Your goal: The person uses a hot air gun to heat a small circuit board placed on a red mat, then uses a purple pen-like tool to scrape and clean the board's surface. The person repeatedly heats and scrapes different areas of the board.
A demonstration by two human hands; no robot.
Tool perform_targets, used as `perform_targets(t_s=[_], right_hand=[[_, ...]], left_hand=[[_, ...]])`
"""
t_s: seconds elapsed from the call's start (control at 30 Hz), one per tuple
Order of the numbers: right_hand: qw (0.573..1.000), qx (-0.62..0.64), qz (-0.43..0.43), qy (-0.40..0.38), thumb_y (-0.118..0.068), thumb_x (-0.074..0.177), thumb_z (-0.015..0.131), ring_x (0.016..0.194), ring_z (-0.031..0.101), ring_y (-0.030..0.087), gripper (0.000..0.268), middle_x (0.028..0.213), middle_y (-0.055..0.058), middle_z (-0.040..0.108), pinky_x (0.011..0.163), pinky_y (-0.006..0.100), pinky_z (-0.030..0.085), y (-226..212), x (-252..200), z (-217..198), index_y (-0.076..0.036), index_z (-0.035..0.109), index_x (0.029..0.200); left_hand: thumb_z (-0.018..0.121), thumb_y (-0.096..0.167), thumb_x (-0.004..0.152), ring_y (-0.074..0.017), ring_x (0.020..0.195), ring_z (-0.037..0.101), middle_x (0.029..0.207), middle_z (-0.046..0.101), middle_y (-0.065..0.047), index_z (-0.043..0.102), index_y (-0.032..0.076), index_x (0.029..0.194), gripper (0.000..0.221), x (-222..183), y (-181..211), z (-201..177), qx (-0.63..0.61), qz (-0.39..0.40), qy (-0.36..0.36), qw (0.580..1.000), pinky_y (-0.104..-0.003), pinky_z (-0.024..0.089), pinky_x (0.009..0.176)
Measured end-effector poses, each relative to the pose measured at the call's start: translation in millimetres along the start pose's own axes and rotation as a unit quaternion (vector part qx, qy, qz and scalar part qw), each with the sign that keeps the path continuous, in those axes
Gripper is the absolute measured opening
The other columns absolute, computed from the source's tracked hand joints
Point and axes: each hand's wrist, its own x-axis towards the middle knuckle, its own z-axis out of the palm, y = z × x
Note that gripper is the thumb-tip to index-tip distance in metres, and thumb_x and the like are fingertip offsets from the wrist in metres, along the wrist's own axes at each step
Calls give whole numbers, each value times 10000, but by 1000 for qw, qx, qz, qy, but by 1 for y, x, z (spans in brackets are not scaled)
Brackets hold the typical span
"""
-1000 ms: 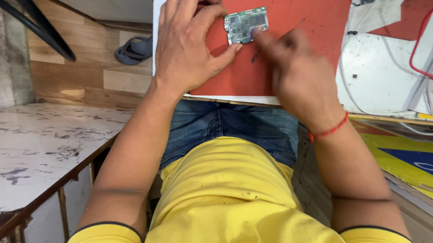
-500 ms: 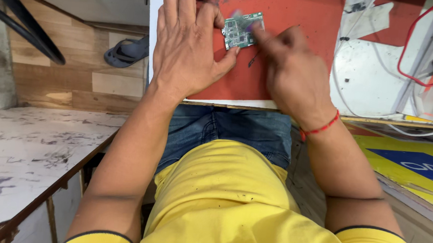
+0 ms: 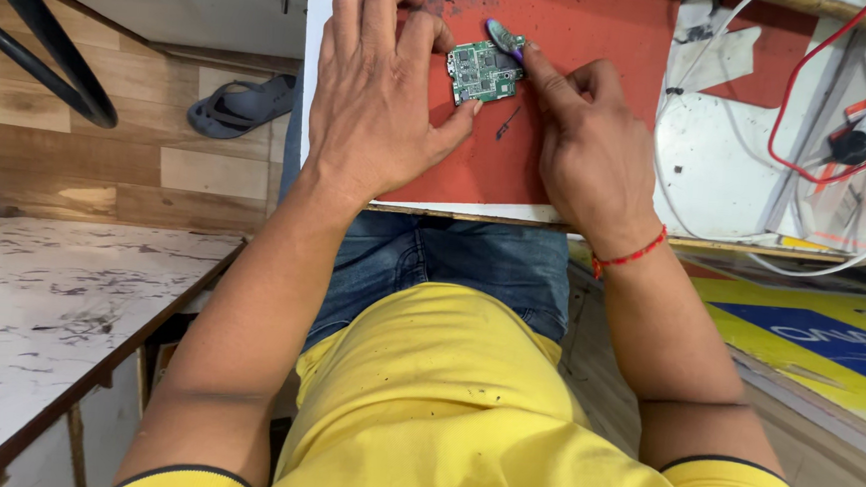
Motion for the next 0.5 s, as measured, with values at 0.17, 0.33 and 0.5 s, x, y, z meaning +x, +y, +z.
perform_targets(t_s=[0.17,0.33,0.5], right_hand=[[997,42,-57,-43,38,908,555,768,658,383,598,1069,171,629,659,477,542,4,-13,3,-156,615,1470],[996,21,-16,-81,76,894,531,784,654,403,629,1091,205,610,673,485,543,-3,-21,-10,-85,564,1502],[996,40,-18,-80,37,937,531,812,631,460,588,1138,244,601,658,525,518,-23,8,-6,-72,543,1515]], left_hand=[[935,318,791,-350,1359,393,1352,489,-95,653,93,1091,470,-2,-5,-7,-16,17,14,1000,-509,384,1114],[915,271,776,-324,1353,419,1354,525,-81,714,87,1105,427,-4,-4,-3,-33,23,22,999,-491,398,1119],[908,248,760,-333,1311,456,1350,557,-77,762,84,1122,423,0,-6,-6,-60,19,18,998,-483,407,1114]])
